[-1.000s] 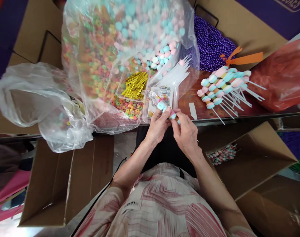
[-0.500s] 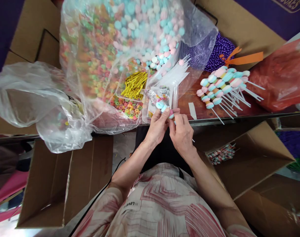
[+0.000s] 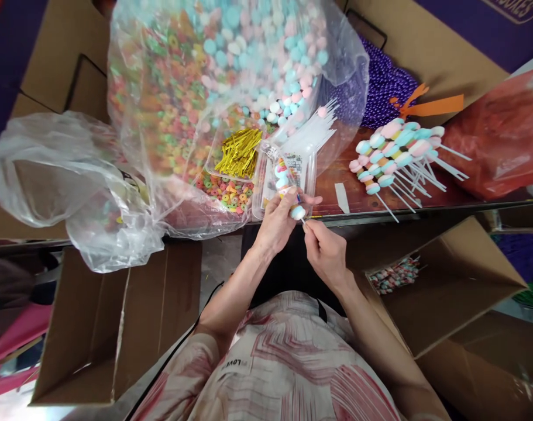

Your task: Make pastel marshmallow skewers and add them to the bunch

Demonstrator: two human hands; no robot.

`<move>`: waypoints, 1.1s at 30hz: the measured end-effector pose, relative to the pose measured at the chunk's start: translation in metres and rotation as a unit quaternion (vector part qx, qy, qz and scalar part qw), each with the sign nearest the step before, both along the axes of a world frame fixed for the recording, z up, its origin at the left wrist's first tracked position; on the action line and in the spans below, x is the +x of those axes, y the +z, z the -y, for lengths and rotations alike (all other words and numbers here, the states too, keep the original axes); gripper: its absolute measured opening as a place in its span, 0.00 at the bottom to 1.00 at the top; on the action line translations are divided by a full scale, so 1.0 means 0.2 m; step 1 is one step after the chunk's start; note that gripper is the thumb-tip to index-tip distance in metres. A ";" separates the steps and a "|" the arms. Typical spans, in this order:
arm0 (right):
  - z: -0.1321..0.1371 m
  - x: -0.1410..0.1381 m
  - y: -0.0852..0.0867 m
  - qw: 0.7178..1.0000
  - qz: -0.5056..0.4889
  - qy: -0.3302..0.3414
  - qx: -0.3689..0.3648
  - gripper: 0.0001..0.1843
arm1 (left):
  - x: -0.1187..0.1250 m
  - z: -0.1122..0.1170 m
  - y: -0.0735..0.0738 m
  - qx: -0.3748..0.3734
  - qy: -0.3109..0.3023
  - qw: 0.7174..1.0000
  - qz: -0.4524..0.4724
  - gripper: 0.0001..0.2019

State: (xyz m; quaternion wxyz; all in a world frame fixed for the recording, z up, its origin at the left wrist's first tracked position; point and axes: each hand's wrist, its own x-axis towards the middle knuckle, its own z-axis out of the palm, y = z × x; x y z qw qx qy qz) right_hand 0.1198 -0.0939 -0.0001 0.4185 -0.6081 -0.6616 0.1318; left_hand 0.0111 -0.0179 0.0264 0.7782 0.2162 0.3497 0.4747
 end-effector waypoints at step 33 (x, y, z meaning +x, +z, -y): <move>-0.05 -0.03 -0.04 0.981 0.116 0.025 0.151 0.10 | -0.07 -0.06 -0.04 -0.007 0.030 0.999 0.020 0.14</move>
